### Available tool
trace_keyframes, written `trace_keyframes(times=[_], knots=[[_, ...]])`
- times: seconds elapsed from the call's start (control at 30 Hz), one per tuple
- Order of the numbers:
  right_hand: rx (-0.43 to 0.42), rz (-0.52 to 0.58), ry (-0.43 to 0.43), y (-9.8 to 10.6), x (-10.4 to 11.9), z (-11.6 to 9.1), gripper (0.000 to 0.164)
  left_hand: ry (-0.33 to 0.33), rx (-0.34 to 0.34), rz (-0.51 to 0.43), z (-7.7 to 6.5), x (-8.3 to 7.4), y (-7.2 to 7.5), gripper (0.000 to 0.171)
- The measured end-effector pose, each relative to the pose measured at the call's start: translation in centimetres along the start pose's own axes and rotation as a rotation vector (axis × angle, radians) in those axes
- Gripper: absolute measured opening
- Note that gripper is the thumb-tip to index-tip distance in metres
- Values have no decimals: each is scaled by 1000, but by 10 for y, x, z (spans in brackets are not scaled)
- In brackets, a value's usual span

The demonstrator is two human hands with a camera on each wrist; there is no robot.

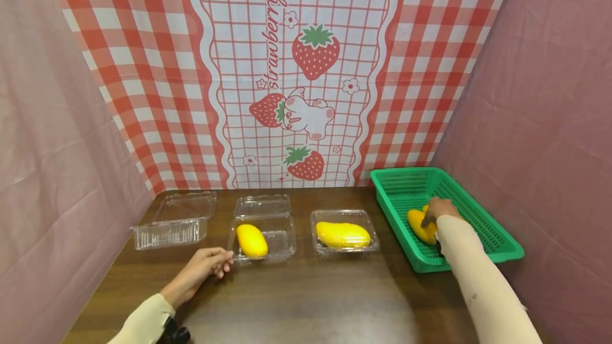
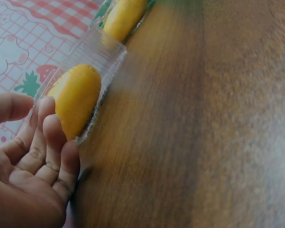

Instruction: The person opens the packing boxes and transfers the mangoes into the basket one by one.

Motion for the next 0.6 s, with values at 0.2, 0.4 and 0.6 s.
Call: trace_keyframes(times=[0.2, 0.4, 0.6], knots=[[-98, -16, 71, 7, -5, 2, 28, 3, -9, 2, -1, -1, 0, 31], [-152, -60, 115, 13, 3, 5, 30, 2, -3, 11, -2, -1, 1, 29], [-218, -77, 194, 16, 27, 1, 36, 2, 2, 14, 0, -1, 1, 30]])
Point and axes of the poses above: each hand's wrist, its own z-axis towards the middle knuckle, its own y-axis out of the back of the hand, x = y × z, the point moved 4 cm from there along z, towards the middle knuckle, and after that the axes turned 9 degrees about y, right-handed, at the moved point
